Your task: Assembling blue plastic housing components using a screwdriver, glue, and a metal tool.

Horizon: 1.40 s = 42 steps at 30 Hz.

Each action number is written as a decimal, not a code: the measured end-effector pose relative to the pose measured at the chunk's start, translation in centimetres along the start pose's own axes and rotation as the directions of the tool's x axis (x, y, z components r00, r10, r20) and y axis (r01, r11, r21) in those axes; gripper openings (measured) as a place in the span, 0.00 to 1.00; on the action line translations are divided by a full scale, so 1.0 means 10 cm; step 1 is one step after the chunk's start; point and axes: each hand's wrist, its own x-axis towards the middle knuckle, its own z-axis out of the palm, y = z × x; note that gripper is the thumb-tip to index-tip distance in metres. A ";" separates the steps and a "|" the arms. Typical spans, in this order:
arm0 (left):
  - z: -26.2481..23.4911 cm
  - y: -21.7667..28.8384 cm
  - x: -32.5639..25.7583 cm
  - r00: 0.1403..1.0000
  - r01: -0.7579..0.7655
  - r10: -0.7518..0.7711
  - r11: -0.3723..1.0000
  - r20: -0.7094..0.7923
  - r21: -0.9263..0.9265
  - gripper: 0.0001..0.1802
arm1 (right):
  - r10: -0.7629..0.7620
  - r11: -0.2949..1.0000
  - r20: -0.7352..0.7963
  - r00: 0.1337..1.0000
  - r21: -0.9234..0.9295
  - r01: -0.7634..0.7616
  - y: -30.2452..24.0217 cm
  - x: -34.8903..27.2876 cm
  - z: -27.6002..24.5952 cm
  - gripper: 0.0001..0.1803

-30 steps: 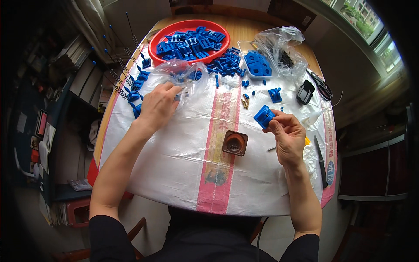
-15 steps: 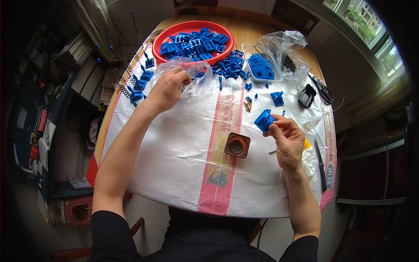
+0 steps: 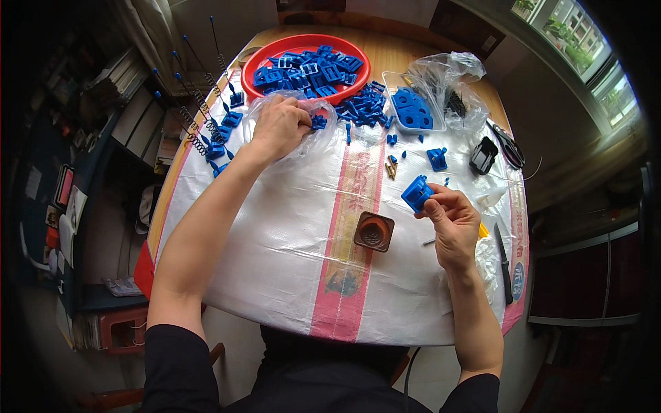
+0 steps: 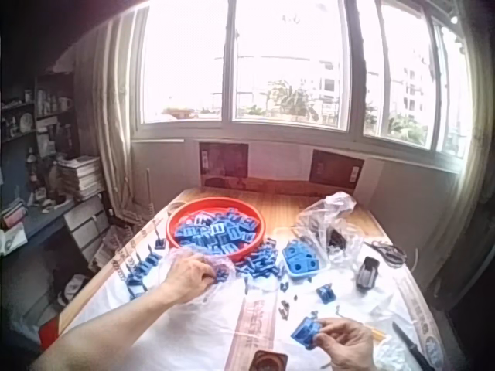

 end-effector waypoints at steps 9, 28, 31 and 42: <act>-0.01 -0.09 0.08 0.995 -0.007 0.002 0.999 0.100 0.053 0.08 | 0.000 1.000 0.005 1.000 -0.018 0.000 -0.02 -0.02 0.02 0.08; -0.26 0.26 0.38 0.903 0.072 -0.184 0.956 0.388 0.286 0.15 | -0.024 0.998 0.029 0.999 -0.054 0.026 -0.05 -0.03 0.06 0.08; -0.46 0.35 0.24 0.959 0.155 -0.163 0.986 0.233 0.055 0.11 | -0.030 0.997 0.025 0.999 -0.064 0.031 -0.06 -0.05 0.05 0.09; -0.09 1.36 -0.64 0.906 0.419 -0.026 -0.074 0.422 -0.905 0.11 | -0.100 0.991 0.128 0.987 -0.079 0.110 -0.01 -0.10 0.16 0.09</act>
